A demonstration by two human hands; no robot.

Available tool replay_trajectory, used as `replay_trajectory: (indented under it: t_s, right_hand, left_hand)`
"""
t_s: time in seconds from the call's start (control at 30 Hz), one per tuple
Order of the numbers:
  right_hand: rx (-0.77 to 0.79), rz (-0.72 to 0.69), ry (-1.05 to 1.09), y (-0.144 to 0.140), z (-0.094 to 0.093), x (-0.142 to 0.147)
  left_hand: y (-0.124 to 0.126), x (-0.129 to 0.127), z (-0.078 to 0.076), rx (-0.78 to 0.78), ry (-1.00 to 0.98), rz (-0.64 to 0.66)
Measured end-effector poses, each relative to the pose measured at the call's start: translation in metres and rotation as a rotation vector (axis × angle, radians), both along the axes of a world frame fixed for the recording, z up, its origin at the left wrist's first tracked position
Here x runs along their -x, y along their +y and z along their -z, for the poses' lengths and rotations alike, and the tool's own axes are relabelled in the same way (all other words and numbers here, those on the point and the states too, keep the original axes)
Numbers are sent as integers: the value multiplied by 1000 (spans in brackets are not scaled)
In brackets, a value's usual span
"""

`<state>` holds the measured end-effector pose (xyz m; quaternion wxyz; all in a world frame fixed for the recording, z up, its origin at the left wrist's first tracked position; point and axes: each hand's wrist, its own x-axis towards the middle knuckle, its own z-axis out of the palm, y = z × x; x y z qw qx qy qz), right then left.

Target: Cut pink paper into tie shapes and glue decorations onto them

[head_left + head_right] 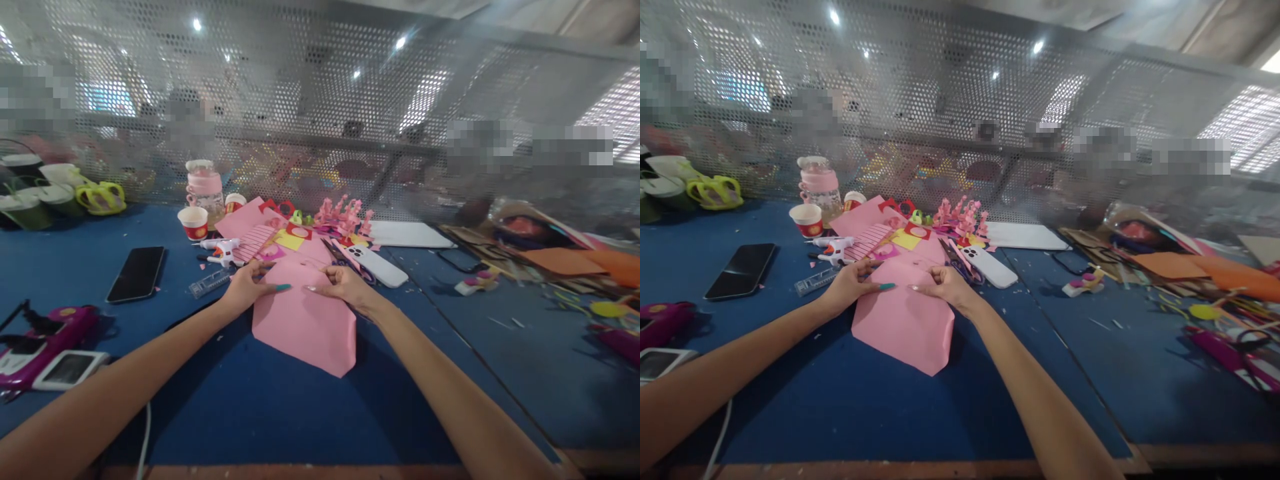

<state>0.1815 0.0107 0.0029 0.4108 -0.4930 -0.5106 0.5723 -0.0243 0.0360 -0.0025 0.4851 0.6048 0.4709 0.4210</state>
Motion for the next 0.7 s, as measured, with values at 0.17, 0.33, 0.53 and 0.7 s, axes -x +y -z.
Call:
replay_trajectory:
  t_s: [0.17, 0.33, 0.53, 0.7]
  right_hand:
    - [-16, 186, 8, 10, 7, -7]
    - [-58, 310, 88, 16, 14, -1]
    - [-208, 219, -97, 35, 6, 58]
    - [-442, 251, -470, 77, -9, 122]
  left_hand:
    - [-6, -2, -3, 181, -248, 189]
    - [-12, -1, -8, 340, -441, 290]
    - [-15, 2, -5, 505, -431, 600]
    - [-12, 9, 2, 544, -561, 663]
